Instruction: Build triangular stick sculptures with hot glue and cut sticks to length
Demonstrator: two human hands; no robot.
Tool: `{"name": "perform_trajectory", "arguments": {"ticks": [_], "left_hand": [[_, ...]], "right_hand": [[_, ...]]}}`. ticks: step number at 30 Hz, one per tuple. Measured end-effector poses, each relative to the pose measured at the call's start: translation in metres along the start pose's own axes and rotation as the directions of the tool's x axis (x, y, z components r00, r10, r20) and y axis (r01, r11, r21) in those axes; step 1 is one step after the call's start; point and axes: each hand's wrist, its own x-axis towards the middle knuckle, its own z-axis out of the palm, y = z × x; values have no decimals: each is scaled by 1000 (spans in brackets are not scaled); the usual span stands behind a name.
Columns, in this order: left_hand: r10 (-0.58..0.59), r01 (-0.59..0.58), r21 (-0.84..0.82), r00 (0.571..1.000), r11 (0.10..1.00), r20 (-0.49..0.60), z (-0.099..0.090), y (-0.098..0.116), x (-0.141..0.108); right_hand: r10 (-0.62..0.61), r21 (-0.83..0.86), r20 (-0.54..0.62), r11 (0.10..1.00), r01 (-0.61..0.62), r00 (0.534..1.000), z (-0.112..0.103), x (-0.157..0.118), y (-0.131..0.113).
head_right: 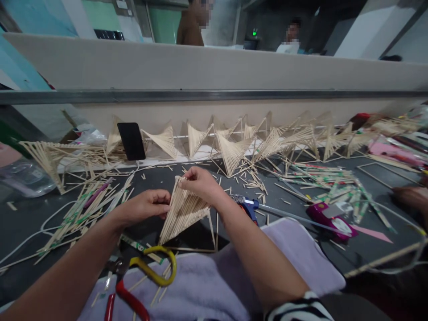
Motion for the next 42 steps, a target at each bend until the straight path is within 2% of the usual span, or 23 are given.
{"name": "perform_trajectory", "arguments": {"ticks": [3, 10, 20, 31, 36, 42], "left_hand": [[-15, 16, -17, 999, 1000, 33, -1, 0, 0], [4, -1, 45, 999, 999, -54, 2, -4, 2], [-17, 22, 58, 997, 998, -74, 4, -3, 2], [-22, 34, 125, 995, 992, -98, 4, -1, 2], [-22, 34, 120, 995, 992, -98, 5, 0, 1], [-10, 23, 143, 996, 990, -91, 4, 0, 2]], "right_hand": [[4, -8, 2, 1000, -4, 1000, 0, 0, 1], [16, 29, 16, 999, -17, 1000, 0, 0, -3], [-40, -3, 50, 999, 40, 998, -2, -1, -3], [-29, -64, 33, 997, 32, 999, -4, -1, -2], [-19, -36, 67, 999, 21, 998, -5, -3, -5], [-47, -44, 50, 998, 49, 998, -4, -3, -4]]}}
